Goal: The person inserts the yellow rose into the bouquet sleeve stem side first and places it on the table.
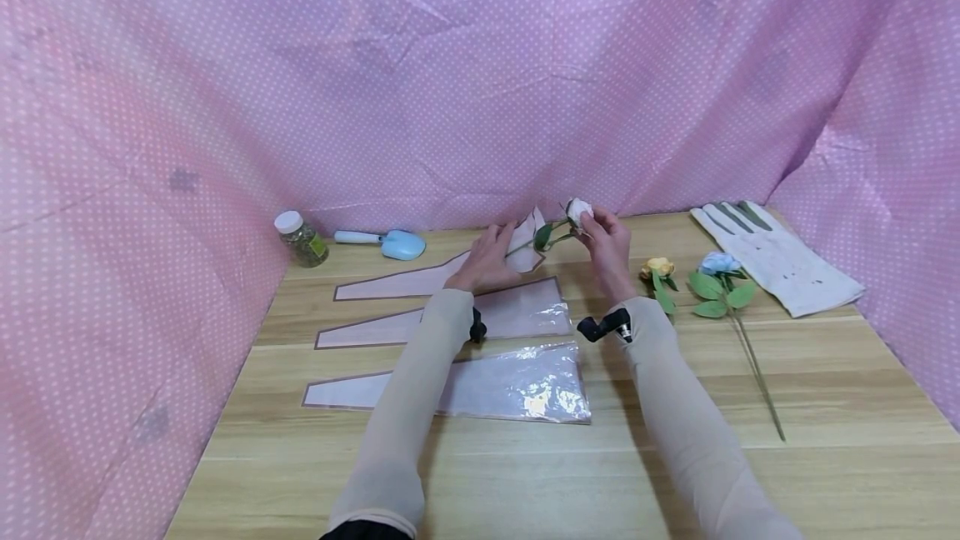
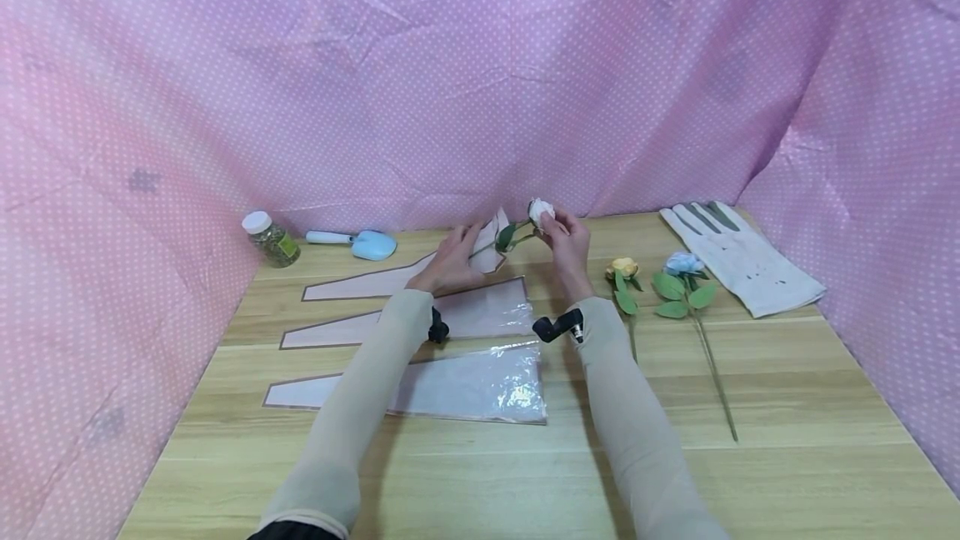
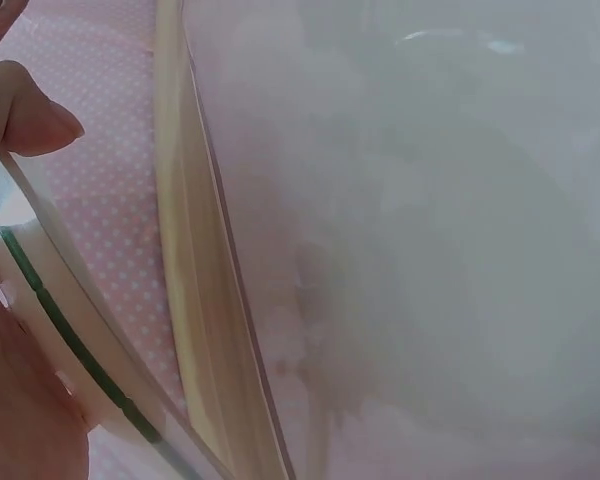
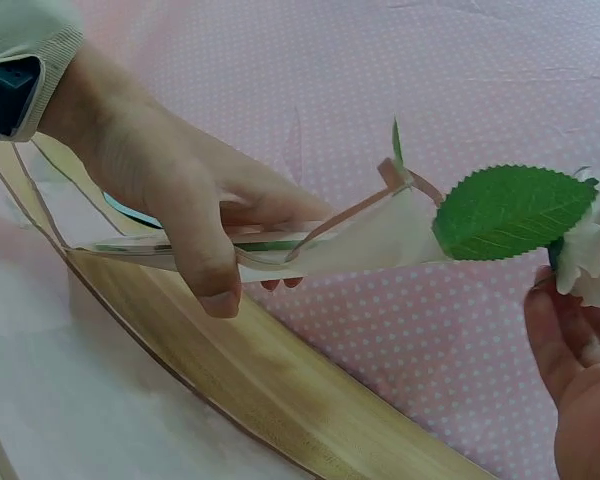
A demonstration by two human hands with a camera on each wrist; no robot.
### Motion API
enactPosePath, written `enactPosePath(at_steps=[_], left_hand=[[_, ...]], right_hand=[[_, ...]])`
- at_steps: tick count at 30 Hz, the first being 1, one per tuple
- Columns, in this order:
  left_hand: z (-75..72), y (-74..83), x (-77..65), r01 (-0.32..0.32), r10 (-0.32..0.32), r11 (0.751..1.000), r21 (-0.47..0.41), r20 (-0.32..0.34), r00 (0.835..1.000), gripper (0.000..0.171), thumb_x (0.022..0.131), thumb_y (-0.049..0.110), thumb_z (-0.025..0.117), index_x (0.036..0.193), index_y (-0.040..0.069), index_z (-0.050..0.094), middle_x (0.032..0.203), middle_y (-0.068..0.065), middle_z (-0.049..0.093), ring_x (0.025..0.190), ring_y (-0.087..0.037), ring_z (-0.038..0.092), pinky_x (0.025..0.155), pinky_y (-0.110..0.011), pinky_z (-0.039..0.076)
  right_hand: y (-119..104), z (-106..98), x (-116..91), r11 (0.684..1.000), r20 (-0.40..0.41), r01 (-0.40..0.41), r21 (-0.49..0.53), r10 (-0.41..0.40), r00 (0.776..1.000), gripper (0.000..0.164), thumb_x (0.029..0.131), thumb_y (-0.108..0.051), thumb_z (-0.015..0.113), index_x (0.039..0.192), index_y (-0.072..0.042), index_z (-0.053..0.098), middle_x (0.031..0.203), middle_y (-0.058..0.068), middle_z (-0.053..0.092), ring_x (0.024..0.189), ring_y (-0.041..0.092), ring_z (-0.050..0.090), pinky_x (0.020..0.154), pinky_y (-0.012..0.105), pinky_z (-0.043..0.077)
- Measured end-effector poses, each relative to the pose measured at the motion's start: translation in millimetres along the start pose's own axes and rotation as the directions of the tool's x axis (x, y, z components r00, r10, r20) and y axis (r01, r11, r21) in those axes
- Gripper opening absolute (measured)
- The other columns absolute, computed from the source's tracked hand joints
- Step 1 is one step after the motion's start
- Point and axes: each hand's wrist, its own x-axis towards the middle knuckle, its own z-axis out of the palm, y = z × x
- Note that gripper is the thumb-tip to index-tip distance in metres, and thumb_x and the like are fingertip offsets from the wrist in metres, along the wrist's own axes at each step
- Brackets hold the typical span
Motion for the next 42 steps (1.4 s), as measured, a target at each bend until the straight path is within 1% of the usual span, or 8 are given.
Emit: enactPosePath(at_steps=[8, 18, 22, 25, 28, 35, 38, 42], left_hand=[[-1.4, 2.3, 1.1, 0.005, -0.005, 0.999, 0.045, -0.010, 1.000, 0.104, 0.075, 0.032, 0.074, 0.160, 0.019, 0.018, 0.136, -0.008, 0.040, 0.116, -0.024, 0.042, 0.101, -0.041, 0.043], [-1.6, 4.2, 2.9, 0.004, -0.002, 0.999, 0.040, -0.030, 1.000, 0.105, 0.073, 0.033, 0.073, 0.161, 0.025, 0.016, 0.126, -0.005, 0.041, 0.107, -0.019, 0.040, 0.091, -0.033, 0.040], [-3.1, 4.3, 3.6, -0.007, 0.008, 0.999, 0.037, -0.035, 0.999, 0.104, 0.073, 0.032, 0.074, 0.160, 0.024, 0.017, 0.128, -0.006, 0.042, 0.107, -0.019, 0.041, 0.091, -0.033, 0.041], [-4.1, 4.0, 4.5, -0.015, 0.016, 0.999, 0.035, -0.031, 0.999, 0.103, 0.074, 0.031, 0.074, 0.160, 0.024, 0.018, 0.128, -0.007, 0.042, 0.107, -0.020, 0.040, 0.090, -0.033, 0.041], [-4.7, 3.3, 5.2, -0.021, 0.022, 0.999, 0.037, -0.029, 0.999, 0.103, 0.075, 0.030, 0.075, 0.160, 0.024, 0.018, 0.127, -0.007, 0.042, 0.106, -0.019, 0.040, 0.088, -0.032, 0.040], [-5.3, 2.2, 6.1, -0.043, 0.045, 0.998, 0.041, -0.039, 0.998, 0.102, 0.075, 0.030, 0.076, 0.159, 0.024, 0.020, 0.124, -0.007, 0.044, 0.104, -0.020, 0.041, 0.087, -0.032, 0.040], [-5.7, 2.7, 6.0, -0.048, 0.050, 0.998, 0.035, -0.041, 0.998, 0.100, 0.074, 0.030, 0.077, 0.158, 0.023, 0.022, 0.124, -0.007, 0.044, 0.105, -0.020, 0.041, 0.088, -0.033, 0.040], [-6.0, 3.3, 5.9, -0.048, 0.050, 0.998, 0.034, -0.042, 0.998, 0.099, 0.075, 0.030, 0.078, 0.157, 0.024, 0.024, 0.123, -0.007, 0.044, 0.105, -0.021, 0.041, 0.088, -0.034, 0.040]], right_hand=[[6.0, -1.7, -0.3, 1.000, 0.036, 0.007, 0.000, -0.007, 0.999, 0.022, 0.096, 0.003, 0.058, 0.093, -0.017, 0.067, 0.097, -0.003, 0.064, 0.086, 0.006, 0.066, 0.078, 0.019, 0.059], [8.3, -2.5, -3.8, 0.978, 0.104, 0.027, -0.208, -0.005, 0.995, 0.012, 0.096, -0.004, 0.063, 0.104, -0.013, 0.064, 0.097, -0.012, 0.064, 0.083, 0.000, 0.063, 0.075, 0.016, 0.055], [8.6, -4.6, -3.2, 0.965, 0.142, 0.036, -0.261, 0.001, 0.990, 0.021, 0.095, -0.004, 0.064, 0.116, -0.002, 0.064, 0.095, -0.017, 0.066, 0.085, -0.002, 0.063, 0.078, 0.014, 0.054], [8.6, -5.7, -3.2, 0.947, 0.189, 0.054, -0.315, 0.006, 0.982, 0.037, 0.096, -0.002, 0.062, 0.130, 0.010, 0.056, 0.093, -0.022, 0.067, 0.088, -0.003, 0.062, 0.081, 0.012, 0.051], [8.7, -5.1, -3.2, 0.930, 0.213, 0.063, -0.363, 0.017, 0.977, 0.041, 0.096, -0.004, 0.063, 0.131, 0.013, 0.052, 0.093, -0.023, 0.067, 0.088, -0.002, 0.061, 0.081, 0.013, 0.050], [10.6, -3.2, -0.4, 0.878, 0.161, 0.040, -0.477, 0.042, 0.986, 0.021, 0.094, -0.022, 0.069, 0.106, -0.006, 0.063, 0.089, -0.016, 0.062, 0.085, -0.001, 0.058, 0.072, 0.016, 0.048], [10.7, -4.7, -0.7, 0.855, 0.195, 0.064, -0.515, 0.045, 0.980, 0.028, 0.094, -0.016, 0.068, 0.116, 0.002, 0.063, 0.092, -0.018, 0.060, 0.090, 0.000, 0.058, 0.076, 0.013, 0.049], [11.2, -8.1, -0.7, 0.851, 0.288, 0.111, -0.513, 0.048, 0.957, 0.042, 0.092, -0.004, 0.068, 0.130, 0.011, 0.057, 0.100, -0.020, 0.061, 0.099, 0.004, 0.059, 0.085, 0.010, 0.049]])
